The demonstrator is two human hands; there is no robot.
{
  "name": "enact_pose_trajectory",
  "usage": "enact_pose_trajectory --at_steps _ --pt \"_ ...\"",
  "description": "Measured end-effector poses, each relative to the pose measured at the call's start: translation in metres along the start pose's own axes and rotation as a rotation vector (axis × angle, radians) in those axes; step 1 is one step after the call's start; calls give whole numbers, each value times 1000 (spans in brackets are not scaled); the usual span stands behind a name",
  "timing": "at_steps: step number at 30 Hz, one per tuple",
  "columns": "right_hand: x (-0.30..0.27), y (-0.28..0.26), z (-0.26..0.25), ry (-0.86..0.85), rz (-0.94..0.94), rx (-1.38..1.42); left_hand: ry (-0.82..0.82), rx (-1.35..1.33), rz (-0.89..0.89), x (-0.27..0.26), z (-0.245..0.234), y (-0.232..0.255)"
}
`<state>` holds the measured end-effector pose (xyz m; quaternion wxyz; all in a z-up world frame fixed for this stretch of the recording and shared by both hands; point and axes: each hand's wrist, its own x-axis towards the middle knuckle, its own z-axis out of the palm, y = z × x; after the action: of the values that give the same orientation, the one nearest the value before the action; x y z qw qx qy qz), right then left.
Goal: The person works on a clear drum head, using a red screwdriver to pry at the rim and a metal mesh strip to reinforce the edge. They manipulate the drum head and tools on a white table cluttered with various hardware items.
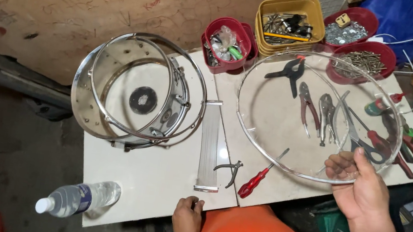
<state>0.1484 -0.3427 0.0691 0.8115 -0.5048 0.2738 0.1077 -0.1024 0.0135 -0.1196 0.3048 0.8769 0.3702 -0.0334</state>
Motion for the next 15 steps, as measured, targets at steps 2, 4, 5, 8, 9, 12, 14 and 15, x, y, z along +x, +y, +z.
enact_pose_trajectory --at_steps 2,4,5,8,9,12,14,15 --pt "1 -3 1 -3 -1 -13 22 -26 -46 -2 -1 -2" --pt "4 -6 0 -1 0 -18 49 -44 -95 -3 -1 -7" --pt "9 -6 -4 -7 6 -21 54 -43 -102 -2 -2 -5" --pt "19 -6 -13 -72 5 -2 53 -53 -120 -1 -7 -3" --pt "20 -7 -14 -63 4 -18 58 -94 -112 -1 -9 -2" --pt "24 -6 -14 -30 12 -45 104 -199 -118 3 -22 9" --pt "26 -4 -16 -7 24 -59 144 -264 -134 8 -29 14" --pt "27 -3 -16 -16 24 -62 171 -276 -120 14 -32 14"
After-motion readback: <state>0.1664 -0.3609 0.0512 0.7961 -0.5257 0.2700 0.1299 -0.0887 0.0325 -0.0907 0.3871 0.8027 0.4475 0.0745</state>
